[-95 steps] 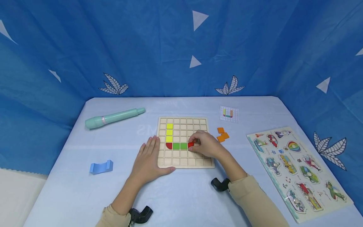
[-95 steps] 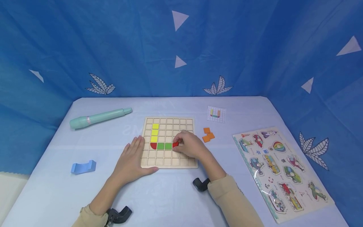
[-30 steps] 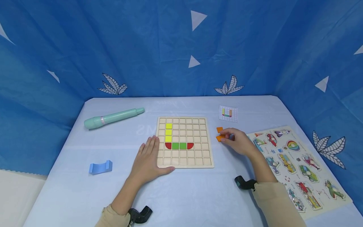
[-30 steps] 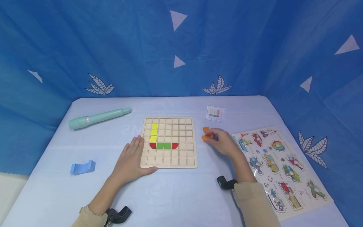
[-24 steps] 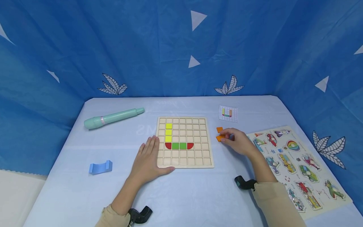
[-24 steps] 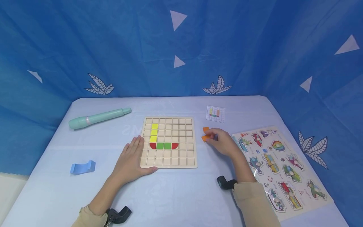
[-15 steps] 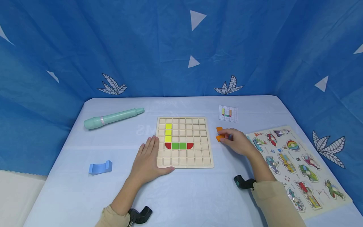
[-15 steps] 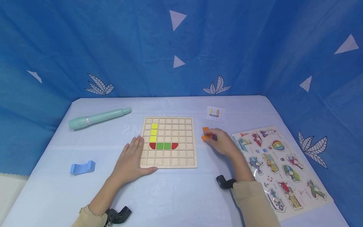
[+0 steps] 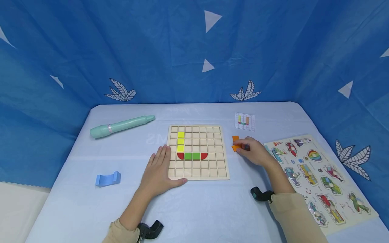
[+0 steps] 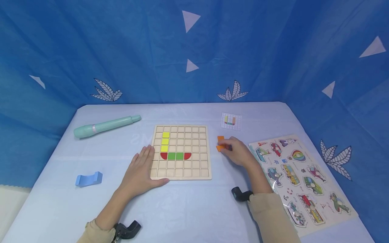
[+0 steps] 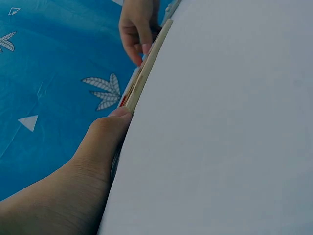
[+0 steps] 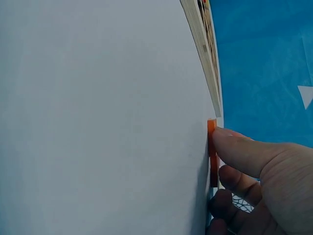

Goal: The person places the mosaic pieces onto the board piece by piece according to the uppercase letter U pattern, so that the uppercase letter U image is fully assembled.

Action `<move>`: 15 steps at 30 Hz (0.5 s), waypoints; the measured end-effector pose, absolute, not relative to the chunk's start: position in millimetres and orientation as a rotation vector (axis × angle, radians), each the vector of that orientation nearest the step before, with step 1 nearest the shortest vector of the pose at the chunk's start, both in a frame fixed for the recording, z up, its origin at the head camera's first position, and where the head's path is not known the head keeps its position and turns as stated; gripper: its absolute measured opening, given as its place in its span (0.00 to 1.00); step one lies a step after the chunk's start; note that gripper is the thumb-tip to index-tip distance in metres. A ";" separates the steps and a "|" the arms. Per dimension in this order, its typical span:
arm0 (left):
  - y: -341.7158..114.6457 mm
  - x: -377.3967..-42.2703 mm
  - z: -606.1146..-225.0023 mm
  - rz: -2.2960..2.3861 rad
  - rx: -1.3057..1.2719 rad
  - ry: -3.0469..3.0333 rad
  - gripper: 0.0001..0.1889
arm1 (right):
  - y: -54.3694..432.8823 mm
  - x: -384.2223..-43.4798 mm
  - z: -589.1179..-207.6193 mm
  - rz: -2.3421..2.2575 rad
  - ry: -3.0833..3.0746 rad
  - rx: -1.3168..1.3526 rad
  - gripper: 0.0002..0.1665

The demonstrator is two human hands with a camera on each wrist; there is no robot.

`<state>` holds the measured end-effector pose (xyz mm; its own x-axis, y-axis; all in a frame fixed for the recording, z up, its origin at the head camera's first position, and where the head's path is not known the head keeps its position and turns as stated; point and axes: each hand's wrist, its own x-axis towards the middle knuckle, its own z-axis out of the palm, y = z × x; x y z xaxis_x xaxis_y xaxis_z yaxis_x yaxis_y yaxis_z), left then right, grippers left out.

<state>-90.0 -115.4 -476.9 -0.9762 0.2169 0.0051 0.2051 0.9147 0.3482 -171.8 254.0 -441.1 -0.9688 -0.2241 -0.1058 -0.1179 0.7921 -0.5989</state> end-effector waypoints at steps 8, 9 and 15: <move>-115.9 -90.2 -477.2 0.550 0.334 3.044 0.69 | 254.8 -172.9 -443.0 -0.986 2.796 -0.273 0.11; -115.9 -90.3 -477.4 0.550 0.335 3.044 0.69 | 254.6 -172.7 -442.7 -0.993 2.801 -0.270 0.11; -115.9 -90.7 -478.2 0.550 0.336 3.046 0.69 | 253.4 -171.5 -441.3 -1.037 2.815 -0.257 0.08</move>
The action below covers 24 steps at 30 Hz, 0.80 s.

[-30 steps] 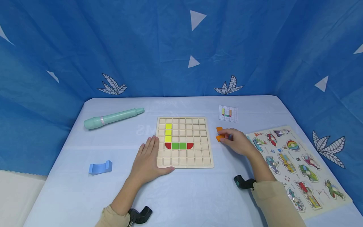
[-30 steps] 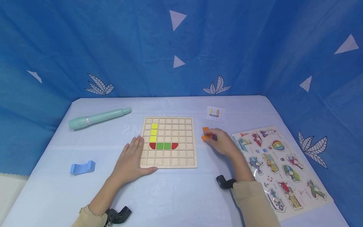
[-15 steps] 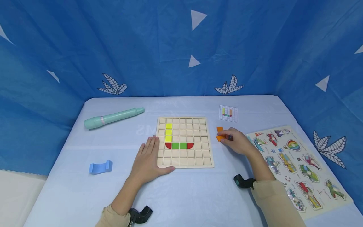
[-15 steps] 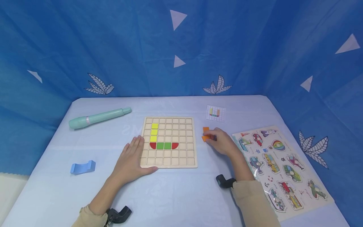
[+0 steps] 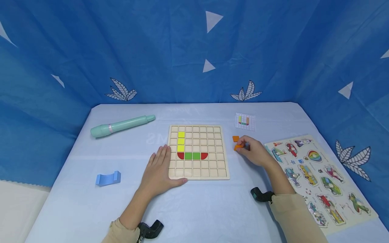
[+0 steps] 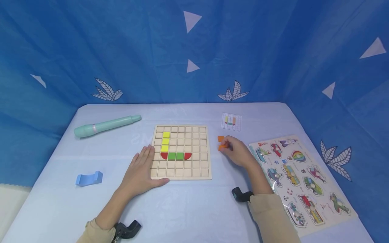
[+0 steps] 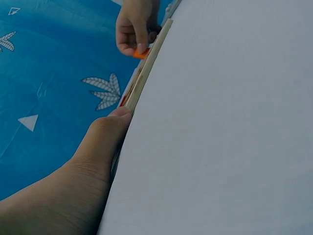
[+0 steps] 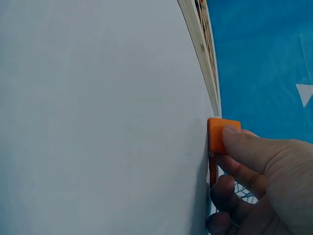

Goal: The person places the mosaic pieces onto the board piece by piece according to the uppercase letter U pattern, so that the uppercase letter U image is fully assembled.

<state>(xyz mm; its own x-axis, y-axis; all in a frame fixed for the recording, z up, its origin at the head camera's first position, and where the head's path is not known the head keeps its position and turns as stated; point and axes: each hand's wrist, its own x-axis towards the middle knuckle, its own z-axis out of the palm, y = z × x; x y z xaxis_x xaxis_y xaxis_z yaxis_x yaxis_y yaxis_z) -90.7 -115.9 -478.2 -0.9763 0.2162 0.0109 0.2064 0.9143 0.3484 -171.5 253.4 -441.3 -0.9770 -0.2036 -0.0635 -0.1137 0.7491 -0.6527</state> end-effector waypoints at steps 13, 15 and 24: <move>-116.2 -90.8 -477.6 0.550 0.344 3.051 0.69 | 245.0 -175.5 -434.4 -1.116 2.794 -0.287 0.09; -116.4 -90.8 -477.8 0.549 0.344 3.049 0.69 | 239.9 -176.9 -432.6 -1.129 2.780 -0.288 0.09; -116.6 -90.8 -478.6 0.547 0.343 3.047 0.70 | 212.3 -182.3 -428.7 -1.151 2.720 -0.356 0.08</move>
